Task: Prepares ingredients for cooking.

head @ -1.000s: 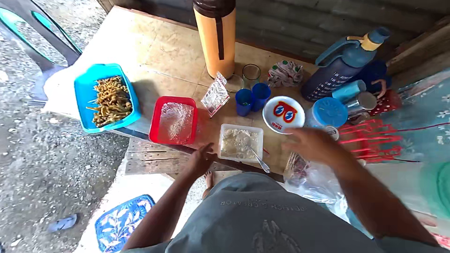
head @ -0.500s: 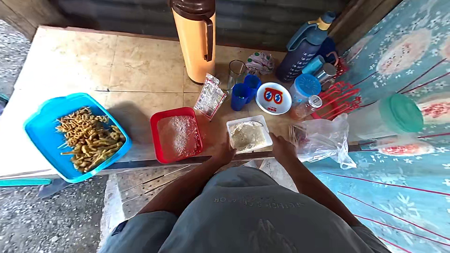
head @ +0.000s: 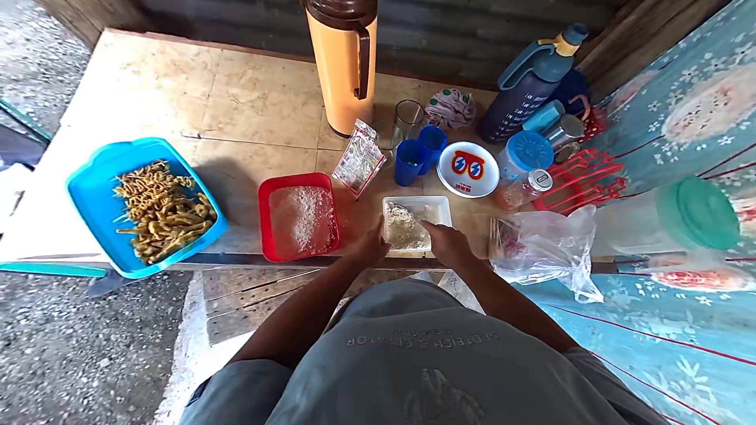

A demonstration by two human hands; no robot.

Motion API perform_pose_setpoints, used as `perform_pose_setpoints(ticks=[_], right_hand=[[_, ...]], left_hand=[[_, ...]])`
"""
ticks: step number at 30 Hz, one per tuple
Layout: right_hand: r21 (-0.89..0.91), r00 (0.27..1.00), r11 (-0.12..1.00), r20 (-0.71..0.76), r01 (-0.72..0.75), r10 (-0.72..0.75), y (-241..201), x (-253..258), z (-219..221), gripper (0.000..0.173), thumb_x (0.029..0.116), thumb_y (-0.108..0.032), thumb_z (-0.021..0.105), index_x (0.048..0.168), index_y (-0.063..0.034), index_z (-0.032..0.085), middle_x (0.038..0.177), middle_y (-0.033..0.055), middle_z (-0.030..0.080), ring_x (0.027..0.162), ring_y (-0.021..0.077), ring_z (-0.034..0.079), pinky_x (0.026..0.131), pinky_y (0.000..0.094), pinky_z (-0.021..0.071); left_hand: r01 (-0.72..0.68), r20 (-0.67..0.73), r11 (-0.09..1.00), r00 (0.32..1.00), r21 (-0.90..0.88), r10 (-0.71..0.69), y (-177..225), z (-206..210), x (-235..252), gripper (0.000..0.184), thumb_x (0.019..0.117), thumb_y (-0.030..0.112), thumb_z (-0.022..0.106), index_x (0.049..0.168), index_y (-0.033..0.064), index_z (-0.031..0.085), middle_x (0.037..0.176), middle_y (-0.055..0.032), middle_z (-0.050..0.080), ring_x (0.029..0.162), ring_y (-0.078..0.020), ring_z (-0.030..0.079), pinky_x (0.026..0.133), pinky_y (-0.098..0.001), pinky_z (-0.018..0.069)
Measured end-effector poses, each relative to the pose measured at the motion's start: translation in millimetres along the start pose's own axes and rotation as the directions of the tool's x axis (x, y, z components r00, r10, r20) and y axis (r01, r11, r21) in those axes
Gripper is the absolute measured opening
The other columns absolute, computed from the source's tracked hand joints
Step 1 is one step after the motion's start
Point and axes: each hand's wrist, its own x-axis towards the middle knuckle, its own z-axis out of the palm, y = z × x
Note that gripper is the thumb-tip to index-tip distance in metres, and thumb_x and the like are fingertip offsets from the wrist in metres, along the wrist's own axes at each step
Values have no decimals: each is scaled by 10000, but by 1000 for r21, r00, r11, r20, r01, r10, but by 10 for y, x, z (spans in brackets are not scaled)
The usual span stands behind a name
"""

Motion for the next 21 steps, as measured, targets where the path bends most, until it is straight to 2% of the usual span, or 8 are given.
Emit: perform_pose_setpoints(ticks=[4, 6, 8, 11, 15, 19, 21], right_hand=[[-100, 998, 993, -28, 59, -62, 55, -47, 2, 570, 1044, -36, 435, 1562, -268, 482, 1246, 216, 676, 1035, 427, 699, 830, 623, 544], [-171, 998, 984, -8, 55, -57, 107, -130, 28, 597, 1040, -30, 432, 1570, -303, 465, 1267, 211, 661, 1005, 424, 703, 809, 606, 554], [-212, 999, 976, 22, 48, -44, 157, -253, 60, 590, 1051, -38, 415, 1579, -299, 448, 1282, 218, 646, 988, 427, 703, 799, 595, 555], [-203, 999, 979, 41, 4, 4, 233, -445, 39, 588, 1050, -38, 414, 1577, -296, 452, 1304, 216, 639, 1015, 419, 701, 824, 585, 555], [-117, 996, 989, -5, -85, 84, 342, -790, -148, 540, 1060, -50, 418, 1542, -276, 510, 1327, 189, 655, 1090, 414, 691, 884, 607, 543], [-69, 999, 997, -12, -35, 35, 403, -1000, -111, 452, 1083, -88, 409, 1474, -216, 597, 1283, 192, 686, 1148, 418, 673, 919, 609, 529], [-117, 999, 993, 20, -27, 30, 325, -916, 11, 489, 1066, -60, 400, 1494, -225, 571, 1326, 186, 667, 1164, 415, 667, 913, 602, 534]], left_hand=[[20, -39, 994, 999, -110, -24, -27, 28, -5, 847, 1041, 162, 590, 1662, 160, 14, 983, -175, 665, 824, -255, 678, 836, -430, 570], [39, -46, 986, 998, -164, -47, -26, 44, -18, 815, 1046, 155, 587, 1659, 157, 49, 964, -153, 667, 790, -222, 673, 800, -395, 571], [41, -42, 978, 998, -206, -51, -5, 46, -56, 772, 1055, 139, 572, 1650, 122, 79, 972, -154, 669, 796, -216, 675, 804, -386, 574], [45, -43, 968, 997, -246, -57, 18, 44, -84, 757, 1057, 120, 564, 1648, 115, 92, 963, -152, 661, 784, -202, 667, 796, -365, 570], [50, -36, 966, 997, -255, -62, 31, 45, -96, 784, 1060, 120, 563, 1654, 141, 51, 970, -149, 657, 779, -198, 665, 790, -356, 568], [42, -28, 969, 998, -242, -51, 56, 25, -122, 774, 1067, 127, 550, 1656, 148, 48, 942, -138, 647, 759, -177, 645, 772, -337, 556], [40, -16, 971, 999, -234, -45, 51, 23, -121, 771, 1072, 132, 541, 1656, 140, 38, 945, -142, 643, 767, -180, 646, 785, -339, 557]])
